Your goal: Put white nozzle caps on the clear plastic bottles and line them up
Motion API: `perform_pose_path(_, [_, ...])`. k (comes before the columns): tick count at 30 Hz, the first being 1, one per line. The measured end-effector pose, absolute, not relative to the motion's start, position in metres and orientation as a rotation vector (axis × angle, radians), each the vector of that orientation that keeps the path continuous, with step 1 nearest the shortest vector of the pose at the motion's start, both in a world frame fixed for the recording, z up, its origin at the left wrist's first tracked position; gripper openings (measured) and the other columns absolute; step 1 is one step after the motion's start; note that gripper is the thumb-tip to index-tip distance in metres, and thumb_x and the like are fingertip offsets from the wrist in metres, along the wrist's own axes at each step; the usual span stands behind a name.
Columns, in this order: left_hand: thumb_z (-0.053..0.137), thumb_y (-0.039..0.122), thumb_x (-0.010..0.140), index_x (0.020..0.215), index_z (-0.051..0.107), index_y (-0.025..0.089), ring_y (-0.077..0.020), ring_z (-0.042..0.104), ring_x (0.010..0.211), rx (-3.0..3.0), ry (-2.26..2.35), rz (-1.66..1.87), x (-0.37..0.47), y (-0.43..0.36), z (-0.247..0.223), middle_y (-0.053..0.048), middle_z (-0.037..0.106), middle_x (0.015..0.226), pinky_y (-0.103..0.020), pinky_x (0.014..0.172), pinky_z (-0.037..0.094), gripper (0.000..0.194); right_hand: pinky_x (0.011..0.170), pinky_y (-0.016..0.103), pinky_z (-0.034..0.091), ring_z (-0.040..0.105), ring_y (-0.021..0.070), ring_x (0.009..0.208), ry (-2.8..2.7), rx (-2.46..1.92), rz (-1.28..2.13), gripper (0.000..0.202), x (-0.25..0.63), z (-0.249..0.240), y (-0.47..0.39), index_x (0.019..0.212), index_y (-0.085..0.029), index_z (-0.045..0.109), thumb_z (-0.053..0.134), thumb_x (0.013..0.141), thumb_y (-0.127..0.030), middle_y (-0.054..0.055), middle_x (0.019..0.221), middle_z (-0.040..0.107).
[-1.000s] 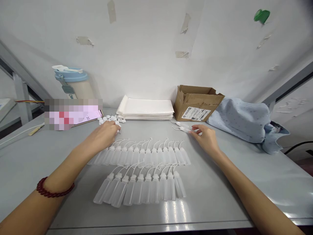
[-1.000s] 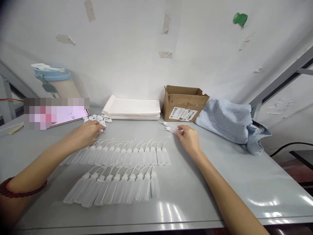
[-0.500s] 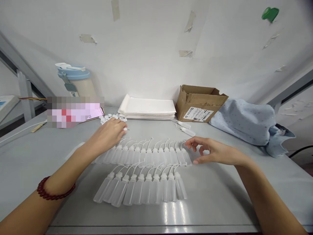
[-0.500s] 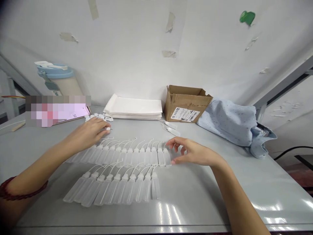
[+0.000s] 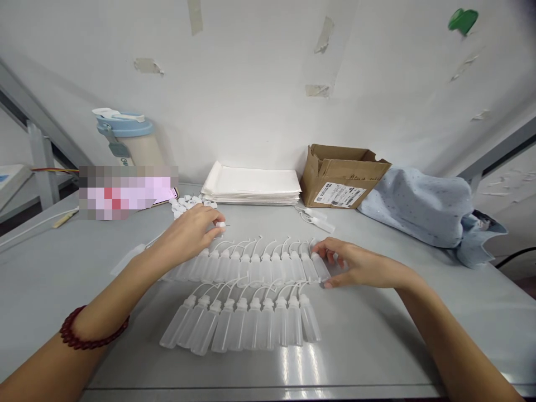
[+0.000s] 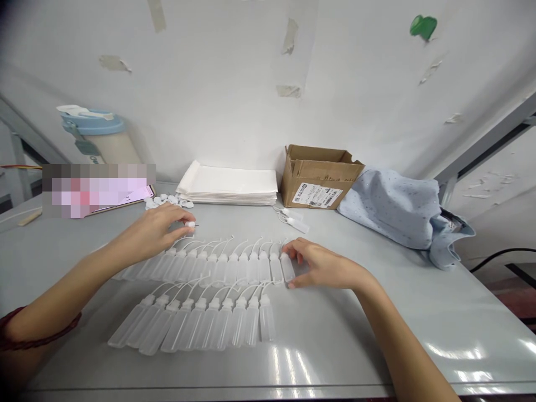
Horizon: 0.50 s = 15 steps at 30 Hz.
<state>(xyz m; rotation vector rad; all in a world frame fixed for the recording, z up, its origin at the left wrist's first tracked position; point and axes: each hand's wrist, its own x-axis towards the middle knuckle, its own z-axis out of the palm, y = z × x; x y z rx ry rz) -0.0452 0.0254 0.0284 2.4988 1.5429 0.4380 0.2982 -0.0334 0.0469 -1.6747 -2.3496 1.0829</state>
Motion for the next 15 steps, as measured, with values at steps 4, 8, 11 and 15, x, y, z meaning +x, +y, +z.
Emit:
perform_pose_path(4, [0.047, 0.043, 0.084, 0.092, 0.064, 0.019, -0.0250, 0.058, 0.093, 2.352, 1.533, 0.503, -0.040, 0.018, 0.035, -0.006, 0.067, 0.097, -0.036, 0.079, 0.044, 0.030, 0.079, 0.036, 0.048, 0.055, 0.0215, 0.090, -2.253, -1.671, 1.089, 0.050, 0.308, 0.053, -0.032, 0.116, -0.023, 0.052, 0.069, 0.073, -0.041, 0.007, 0.111, 0.055])
perform_pose_path(8, [0.053, 0.049, 0.083, 0.091, 0.064, 0.022, -0.0204, 0.059, 0.084, 2.135, 1.474, 0.578, -0.025, 0.004, 0.045, -0.002, 0.067, 0.096, -0.031, 0.071, 0.045, 0.030, 0.084, 0.038, 0.046, 0.055, 0.0206, 0.093, -2.045, -1.498, 1.142, 0.045, 0.304, 0.052, -0.036, 0.119, -0.027, 0.042, 0.061, 0.079, -0.029, 0.006, 0.112, 0.052])
perform_pose_path(11, [0.055, 0.050, 0.083, 0.088, 0.064, 0.023, -0.0164, 0.057, 0.079, 2.030, 1.336, 0.656, -0.011, -0.009, 0.051, 0.000, 0.065, 0.097, -0.029, 0.070, 0.044, 0.029, 0.080, 0.037, 0.045, 0.057, 0.0191, 0.091, -1.877, -1.259, 1.285, 0.048, 0.288, 0.046, -0.040, 0.122, -0.029, 0.033, 0.052, 0.079, -0.016, 0.004, 0.103, 0.055])
perform_pose_path(15, [0.061, 0.045, 0.082, 0.085, 0.065, 0.023, -0.0144, 0.055, 0.081, 1.972, 1.167, 0.747, 0.004, -0.025, 0.054, 0.002, 0.064, 0.095, -0.028, 0.073, 0.044, 0.023, 0.064, 0.030, 0.040, 0.051, 0.0152, 0.073, -1.735, -1.112, 1.310, 0.052, 0.268, 0.037, -0.046, 0.115, -0.029, 0.033, 0.044, 0.070, -0.006, -0.001, 0.084, 0.052])
